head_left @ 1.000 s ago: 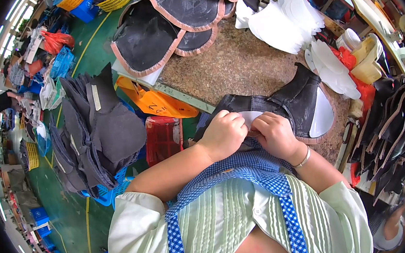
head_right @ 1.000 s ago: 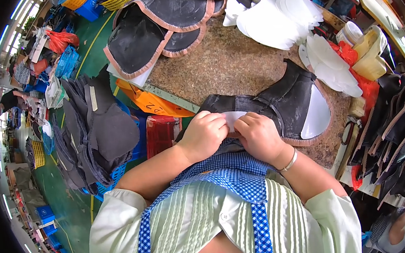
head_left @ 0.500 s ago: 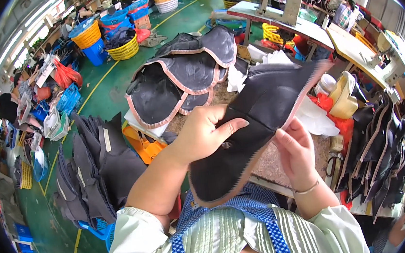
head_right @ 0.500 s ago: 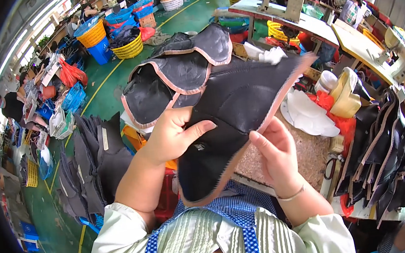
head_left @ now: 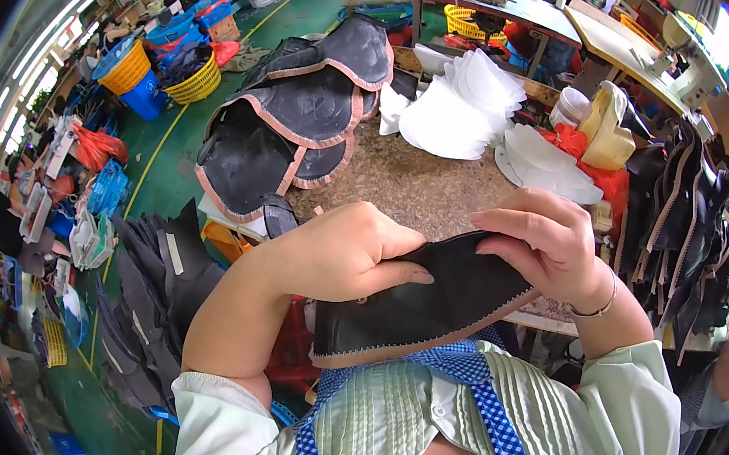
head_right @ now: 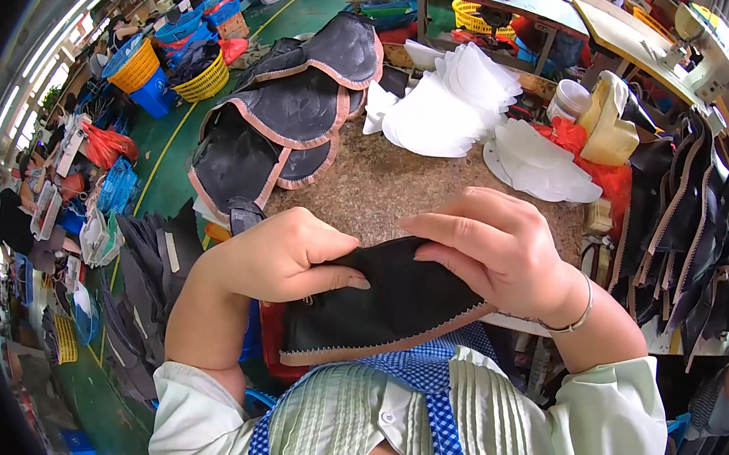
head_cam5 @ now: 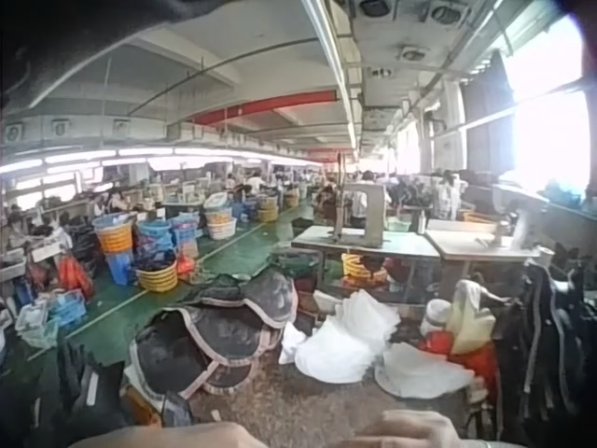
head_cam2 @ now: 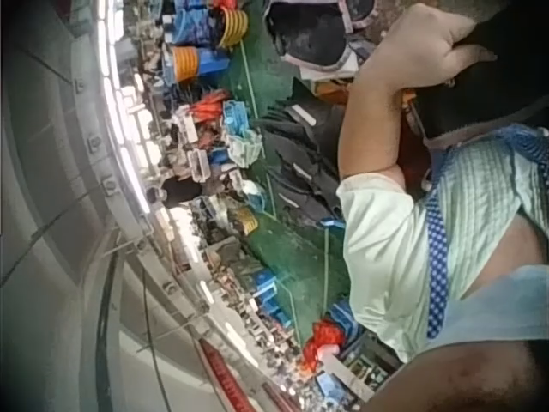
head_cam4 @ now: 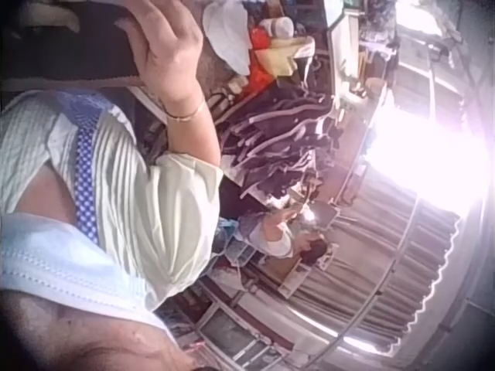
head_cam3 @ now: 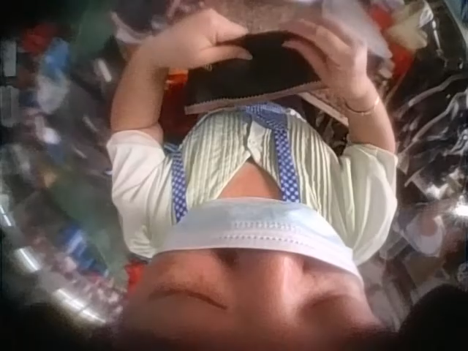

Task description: Assembling shoe upper parts by aligning and inserting lining materials.

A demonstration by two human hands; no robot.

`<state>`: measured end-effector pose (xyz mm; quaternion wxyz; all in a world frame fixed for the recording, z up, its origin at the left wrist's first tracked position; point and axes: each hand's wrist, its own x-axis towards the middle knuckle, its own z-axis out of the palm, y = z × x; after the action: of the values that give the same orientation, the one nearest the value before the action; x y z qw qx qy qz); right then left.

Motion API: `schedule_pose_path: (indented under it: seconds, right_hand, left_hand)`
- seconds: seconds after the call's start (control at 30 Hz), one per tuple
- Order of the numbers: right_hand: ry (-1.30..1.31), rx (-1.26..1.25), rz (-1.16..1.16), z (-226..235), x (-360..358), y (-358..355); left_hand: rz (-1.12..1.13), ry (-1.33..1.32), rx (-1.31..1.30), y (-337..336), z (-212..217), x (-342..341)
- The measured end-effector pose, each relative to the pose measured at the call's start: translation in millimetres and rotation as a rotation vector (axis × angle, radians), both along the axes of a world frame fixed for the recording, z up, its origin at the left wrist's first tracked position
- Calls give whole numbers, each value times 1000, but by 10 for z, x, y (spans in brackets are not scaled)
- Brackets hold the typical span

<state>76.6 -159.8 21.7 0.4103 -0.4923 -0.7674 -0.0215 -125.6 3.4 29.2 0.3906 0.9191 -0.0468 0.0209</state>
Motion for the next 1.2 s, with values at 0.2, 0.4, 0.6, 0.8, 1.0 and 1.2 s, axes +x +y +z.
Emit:
schedule_pose_path:
  seconds: [0.2, 0.4, 0.6, 0.8, 1.0, 1.2]
  right_hand:
    - [51, -302, 5, -115, 285, 46]
    - [451, -904, -335, -607, 1051, 74]
    - [-88, -246, -233, -871, 437, 446]
    - [722, -469, 128, -834, 371, 598]
    - [1157, -662, 280, -709, 285, 534]
    - [1156, -616, 169, -594, 172, 425]
  left_hand:
    - [24, 12, 250, 47, -133, 106]
    - [176, 88, 527, 655, -736, 310]
    - [249, -216, 602, 424, -890, 610]
    - [486, -448, -169, 244, -456, 631]
    - [559, -444, -313, 178, -490, 423]
    - [536, -772, 176, 40, -437, 356]
